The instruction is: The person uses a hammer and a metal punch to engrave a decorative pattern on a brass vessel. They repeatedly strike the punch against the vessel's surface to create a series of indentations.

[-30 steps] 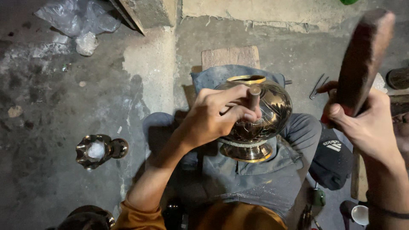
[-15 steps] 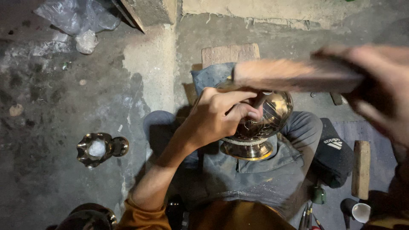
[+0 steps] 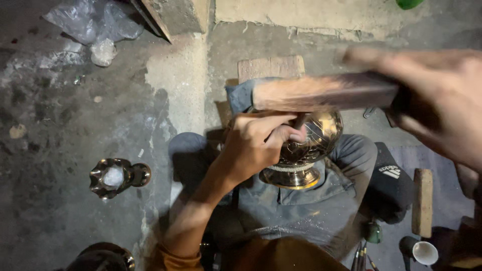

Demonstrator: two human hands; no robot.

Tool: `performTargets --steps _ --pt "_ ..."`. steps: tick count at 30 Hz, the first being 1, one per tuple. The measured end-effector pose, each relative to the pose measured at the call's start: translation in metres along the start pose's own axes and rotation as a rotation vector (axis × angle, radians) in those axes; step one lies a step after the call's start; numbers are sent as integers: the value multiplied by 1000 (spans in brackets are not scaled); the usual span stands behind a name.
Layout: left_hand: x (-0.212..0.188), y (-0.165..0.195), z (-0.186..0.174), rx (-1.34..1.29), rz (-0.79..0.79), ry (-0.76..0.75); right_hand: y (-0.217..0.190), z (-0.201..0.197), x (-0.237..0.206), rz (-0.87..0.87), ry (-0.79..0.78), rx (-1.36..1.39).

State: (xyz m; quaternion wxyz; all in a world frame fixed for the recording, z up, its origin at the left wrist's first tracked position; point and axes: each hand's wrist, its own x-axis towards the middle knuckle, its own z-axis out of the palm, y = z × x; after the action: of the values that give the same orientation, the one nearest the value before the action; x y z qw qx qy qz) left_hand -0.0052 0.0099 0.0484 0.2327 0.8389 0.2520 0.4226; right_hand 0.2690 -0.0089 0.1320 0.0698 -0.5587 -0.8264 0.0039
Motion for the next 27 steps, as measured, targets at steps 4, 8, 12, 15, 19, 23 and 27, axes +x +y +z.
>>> performTargets --steps 4,8,12,15,19,23,27 --pt "-3 2 3 -73 -124 38 2 -2 2 -1 -161 -66" --pt "-4 1 4 -8 -80 40 -1 -3 3 -60 59 45" --pt "-4 1 5 80 9 42 -8 -7 2 99 -90 54" --pt "-5 4 5 80 -22 70 -13 -11 2 280 5 333" --pt "-8 9 6 180 -16 91 -15 -15 4 -197 12 -365" --pt "-13 16 11 -119 -244 191 -14 -14 5 -85 308 346" --pt "-16 19 16 -50 -301 208 -14 -10 12 16 -135 -319"
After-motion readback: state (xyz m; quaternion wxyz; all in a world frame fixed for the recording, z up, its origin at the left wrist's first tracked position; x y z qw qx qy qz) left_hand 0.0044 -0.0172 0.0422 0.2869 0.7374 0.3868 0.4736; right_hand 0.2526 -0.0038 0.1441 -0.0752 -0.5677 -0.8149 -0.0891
